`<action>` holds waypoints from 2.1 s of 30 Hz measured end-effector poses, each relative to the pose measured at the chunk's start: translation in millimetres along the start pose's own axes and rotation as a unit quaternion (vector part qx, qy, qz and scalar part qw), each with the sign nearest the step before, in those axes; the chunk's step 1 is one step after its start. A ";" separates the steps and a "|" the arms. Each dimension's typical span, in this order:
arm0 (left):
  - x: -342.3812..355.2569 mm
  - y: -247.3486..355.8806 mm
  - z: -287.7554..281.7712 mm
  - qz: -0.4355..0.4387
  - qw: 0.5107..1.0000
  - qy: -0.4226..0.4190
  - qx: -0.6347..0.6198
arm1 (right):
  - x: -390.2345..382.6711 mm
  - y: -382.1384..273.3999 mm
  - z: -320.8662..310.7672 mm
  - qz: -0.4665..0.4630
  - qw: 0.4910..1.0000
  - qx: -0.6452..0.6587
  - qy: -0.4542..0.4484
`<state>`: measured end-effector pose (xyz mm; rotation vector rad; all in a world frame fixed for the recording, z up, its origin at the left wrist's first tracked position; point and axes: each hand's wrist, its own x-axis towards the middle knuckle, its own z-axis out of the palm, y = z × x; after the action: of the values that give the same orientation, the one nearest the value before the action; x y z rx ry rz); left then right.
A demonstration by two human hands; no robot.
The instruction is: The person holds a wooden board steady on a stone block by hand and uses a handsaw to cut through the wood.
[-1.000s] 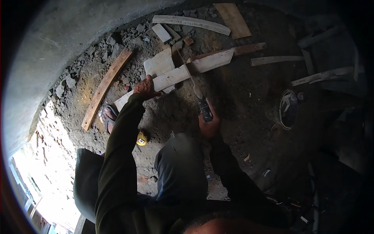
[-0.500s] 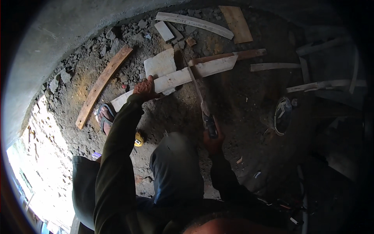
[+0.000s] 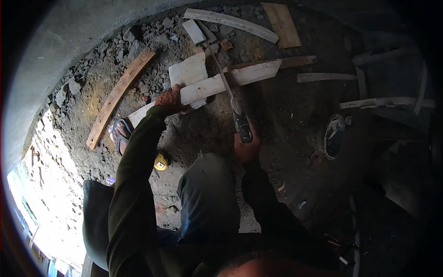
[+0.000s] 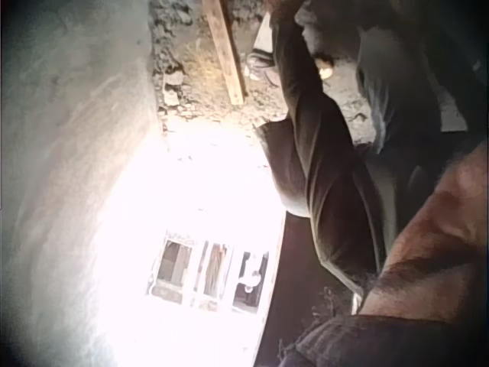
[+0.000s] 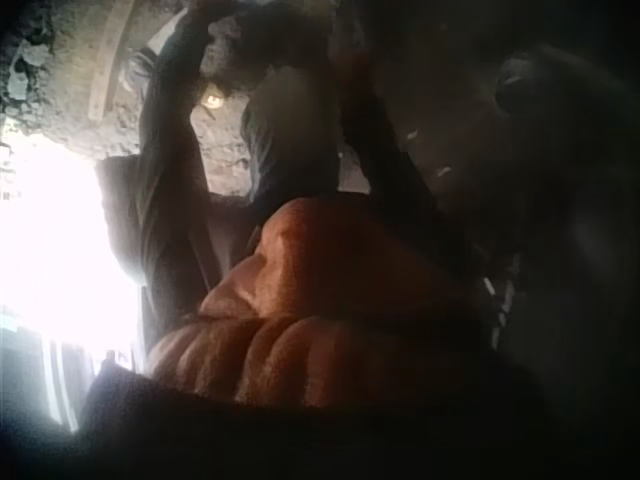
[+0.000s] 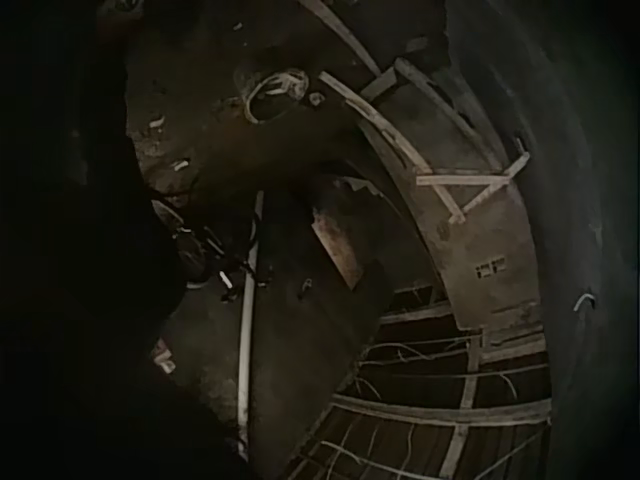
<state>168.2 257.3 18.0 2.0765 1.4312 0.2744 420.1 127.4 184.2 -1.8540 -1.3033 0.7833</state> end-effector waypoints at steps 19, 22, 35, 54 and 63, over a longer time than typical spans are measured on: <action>-0.3 5.5 -6.5 -0.036 0.999 -0.029 -0.001 | 7.5 -6.0 -0.5 0.052 0.997 -0.047 -0.027; -4.8 7.6 -14.0 -0.053 0.998 -0.042 0.005 | -17.5 26.7 -23.8 0.006 0.998 -0.052 -0.037; -6.5 0.0 -14.1 -0.053 0.998 -0.035 0.016 | -36.3 46.8 -40.5 -0.090 0.994 -0.063 -0.028; -14.2 1.4 -21.5 -0.068 0.996 -0.045 0.024 | -32.0 -17.1 -22.6 -0.063 0.997 -0.017 -0.029; -15.4 -3.2 -14.6 -0.078 0.994 -0.074 0.016 | -37.1 -8.6 -23.8 -0.036 0.998 0.006 -0.042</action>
<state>152.5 249.4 30.3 1.9539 1.5051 0.0337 423.7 89.0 207.1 -1.7711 -1.4059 0.8371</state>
